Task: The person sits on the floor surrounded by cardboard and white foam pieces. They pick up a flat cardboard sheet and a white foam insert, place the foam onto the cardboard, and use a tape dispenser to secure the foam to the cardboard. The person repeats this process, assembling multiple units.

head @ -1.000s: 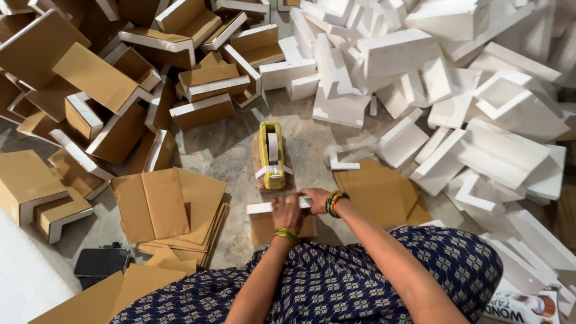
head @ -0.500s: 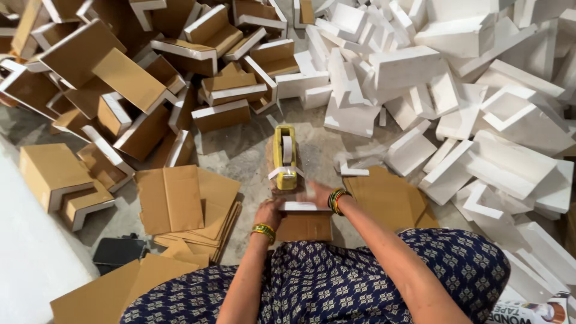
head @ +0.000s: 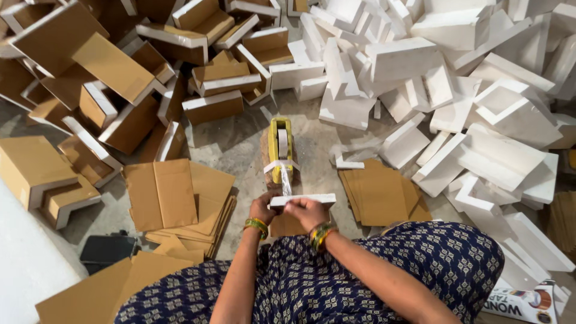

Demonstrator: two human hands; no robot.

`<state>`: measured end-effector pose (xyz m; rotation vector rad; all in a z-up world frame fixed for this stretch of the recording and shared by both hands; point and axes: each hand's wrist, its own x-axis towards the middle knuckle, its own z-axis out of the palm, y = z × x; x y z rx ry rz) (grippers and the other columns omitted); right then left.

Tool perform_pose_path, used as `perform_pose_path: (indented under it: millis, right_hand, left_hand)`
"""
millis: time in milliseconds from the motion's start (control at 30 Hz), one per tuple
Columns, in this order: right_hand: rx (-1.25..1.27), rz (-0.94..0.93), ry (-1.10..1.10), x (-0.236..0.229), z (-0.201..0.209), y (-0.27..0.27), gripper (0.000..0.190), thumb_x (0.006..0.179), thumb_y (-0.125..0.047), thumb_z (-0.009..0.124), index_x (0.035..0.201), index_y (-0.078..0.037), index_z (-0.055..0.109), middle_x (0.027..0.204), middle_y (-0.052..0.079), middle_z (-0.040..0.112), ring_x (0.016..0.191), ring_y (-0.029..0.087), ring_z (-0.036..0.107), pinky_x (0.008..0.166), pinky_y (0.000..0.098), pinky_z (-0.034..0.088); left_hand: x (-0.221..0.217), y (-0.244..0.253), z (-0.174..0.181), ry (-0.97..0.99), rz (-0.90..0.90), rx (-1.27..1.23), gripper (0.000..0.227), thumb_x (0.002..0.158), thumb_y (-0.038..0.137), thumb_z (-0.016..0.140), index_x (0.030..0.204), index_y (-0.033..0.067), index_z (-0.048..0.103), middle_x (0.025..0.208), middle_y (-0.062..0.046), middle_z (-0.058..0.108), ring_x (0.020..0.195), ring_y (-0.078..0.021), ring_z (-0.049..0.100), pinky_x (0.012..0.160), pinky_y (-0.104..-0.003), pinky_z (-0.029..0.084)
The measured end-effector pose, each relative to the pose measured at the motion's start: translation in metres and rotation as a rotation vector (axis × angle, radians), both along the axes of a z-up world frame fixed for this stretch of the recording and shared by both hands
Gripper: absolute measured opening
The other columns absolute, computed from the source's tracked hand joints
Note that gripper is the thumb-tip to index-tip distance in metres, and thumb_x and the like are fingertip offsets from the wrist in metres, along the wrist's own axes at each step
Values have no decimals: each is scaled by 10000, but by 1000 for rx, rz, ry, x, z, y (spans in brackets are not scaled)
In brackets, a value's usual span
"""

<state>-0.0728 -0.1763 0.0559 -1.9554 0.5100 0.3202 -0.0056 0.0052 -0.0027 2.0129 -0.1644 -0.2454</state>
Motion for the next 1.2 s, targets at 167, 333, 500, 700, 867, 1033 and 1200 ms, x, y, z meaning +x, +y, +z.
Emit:
perform_pose_path:
  millis: [167, 333, 500, 700, 867, 1033, 1200]
  right_hand:
    - [412, -66, -41, -13, -73, 23, 220, 844, -115, 803, 1030, -11, 750, 903, 84, 788, 709, 95, 727, 669, 248, 606]
    - [309, -69, -67, 9, -107, 20, 189, 884, -110, 795, 979, 53, 794, 781, 89, 777, 610, 118, 656, 540, 272, 506]
    - [446, -175, 165, 7, -104, 22, 232, 876, -148, 761, 938, 72, 715, 742, 152, 711, 565, 199, 653, 461, 341, 480]
    - [-462, -9, -607, -9, -57, 23, 246, 891, -320, 737, 915, -76, 730, 885, 85, 763, 866, 248, 705, 792, 420, 561]
    - [-381, 47, -591, 67, -25, 6, 397, 889, -402, 752, 1027, -29, 759, 931, 159, 740, 884, 306, 689, 803, 444, 545]
    - [138, 167, -55, 113, -50, -14, 351, 855, -389, 743, 912, -50, 817, 869, 128, 802, 798, 264, 734, 773, 401, 595]
    - [-288, 371, 227, 142, -75, -11, 326, 798, -339, 839, 986, -74, 825, 1005, 126, 772, 942, 250, 735, 890, 351, 549]
  left_hand:
    - [2, 0, -12, -16, 7, 55, 546, 637, 4, 829, 1151, 160, 732, 1088, -90, 772, 1020, -228, 743, 879, -346, 580]
    - [3, 10, -16, 132, -168, -132, 564, 690, -8, 775, 1229, 119, 668, 1124, -110, 758, 1067, -222, 714, 924, -345, 562]
    - [-5, -3, -27, 107, -44, -159, 546, 690, 24, 817, 1210, 77, 659, 1120, -111, 769, 1068, -216, 727, 944, -341, 566]
    - [-1, -2, -31, 55, -37, -41, 559, 672, -13, 800, 1210, 96, 696, 1100, -107, 776, 1024, -217, 733, 916, -346, 572]
    - [-4, -3, -36, 196, -26, -126, 519, 726, 34, 766, 1235, 114, 697, 1037, -78, 810, 963, -208, 782, 885, -348, 605]
    - [-2, 0, -37, 49, -32, -59, 585, 668, 53, 868, 1223, 104, 691, 1087, -106, 775, 1023, -239, 742, 907, -361, 565]
    - [-9, -2, -33, -20, 49, -15, 637, 643, 102, 927, 1215, 109, 647, 1093, -117, 764, 1036, -273, 737, 887, -375, 573]
